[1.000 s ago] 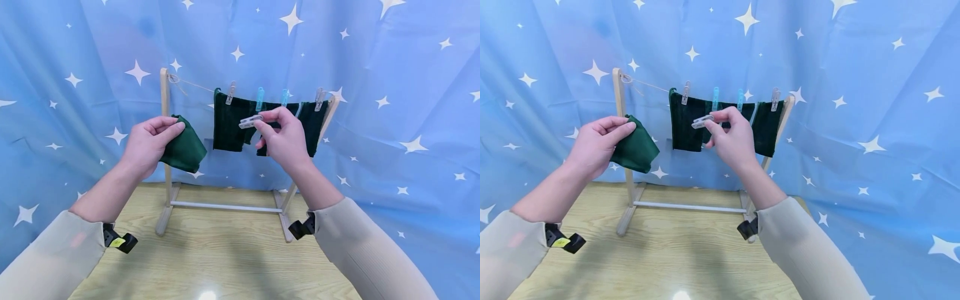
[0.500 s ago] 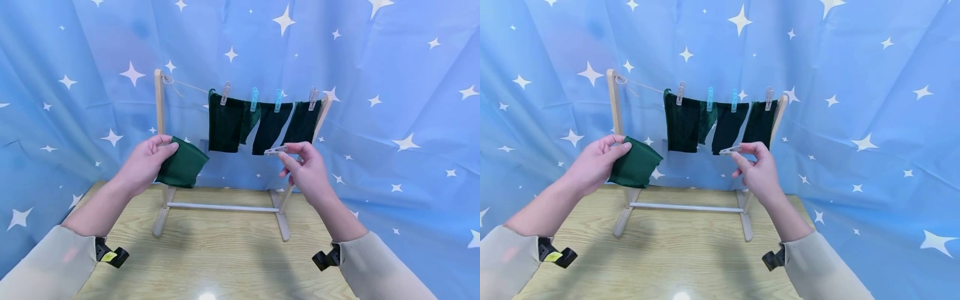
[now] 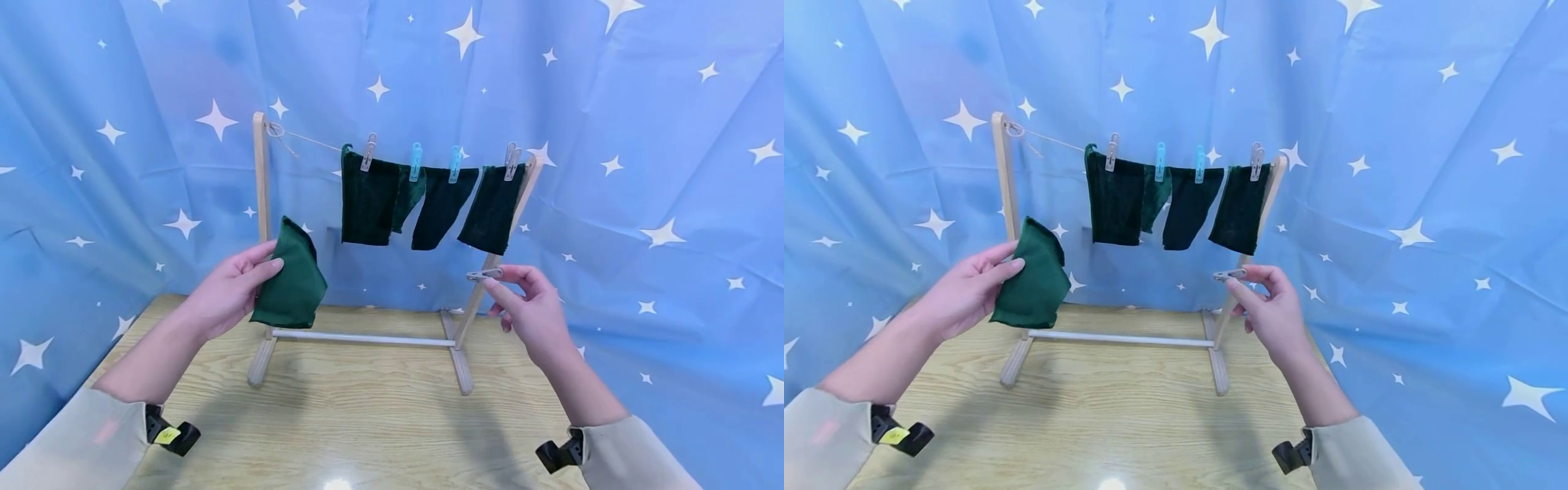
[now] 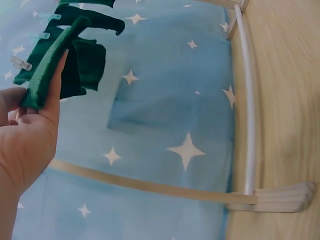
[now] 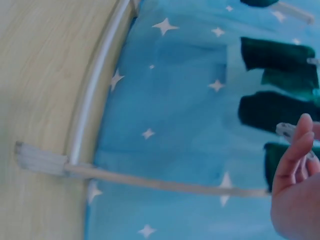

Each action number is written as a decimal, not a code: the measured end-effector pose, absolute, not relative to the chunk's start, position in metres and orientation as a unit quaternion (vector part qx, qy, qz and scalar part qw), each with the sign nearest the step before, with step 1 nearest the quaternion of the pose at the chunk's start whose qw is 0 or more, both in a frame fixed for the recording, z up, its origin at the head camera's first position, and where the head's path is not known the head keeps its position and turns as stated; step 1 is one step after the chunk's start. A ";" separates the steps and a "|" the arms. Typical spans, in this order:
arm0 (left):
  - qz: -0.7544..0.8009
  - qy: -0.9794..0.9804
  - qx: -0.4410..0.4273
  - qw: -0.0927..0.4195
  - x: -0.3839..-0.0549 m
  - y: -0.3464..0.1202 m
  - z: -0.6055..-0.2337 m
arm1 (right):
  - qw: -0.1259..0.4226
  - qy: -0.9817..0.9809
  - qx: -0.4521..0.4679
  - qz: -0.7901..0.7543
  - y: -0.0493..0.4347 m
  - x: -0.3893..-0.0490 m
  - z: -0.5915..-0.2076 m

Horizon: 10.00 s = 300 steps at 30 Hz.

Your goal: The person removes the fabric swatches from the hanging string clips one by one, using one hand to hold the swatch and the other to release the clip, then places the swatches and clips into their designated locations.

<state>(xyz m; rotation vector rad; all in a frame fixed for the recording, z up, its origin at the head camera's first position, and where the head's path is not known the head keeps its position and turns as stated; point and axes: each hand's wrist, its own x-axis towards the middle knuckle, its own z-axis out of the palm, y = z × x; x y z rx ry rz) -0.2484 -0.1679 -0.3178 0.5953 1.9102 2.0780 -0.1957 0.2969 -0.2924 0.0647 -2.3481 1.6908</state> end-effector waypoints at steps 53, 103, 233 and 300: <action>0.802 0.571 0.069 0.158 -0.263 -0.300 -0.461 | 0.022 -0.889 -0.210 0.406 0.440 -0.257 -0.512; 0.197 0.959 0.193 0.064 -0.271 -0.342 -0.488 | 0.006 -0.904 -0.192 0.383 0.449 -0.257 -0.514; 0.487 0.849 0.180 -0.098 -0.252 -0.184 -0.331 | 0.126 -0.893 0.110 0.418 0.302 -0.221 -0.278; 0.663 0.715 0.188 -0.118 -0.333 -0.066 -0.246 | 0.133 -0.882 0.124 0.434 0.117 -0.292 -0.146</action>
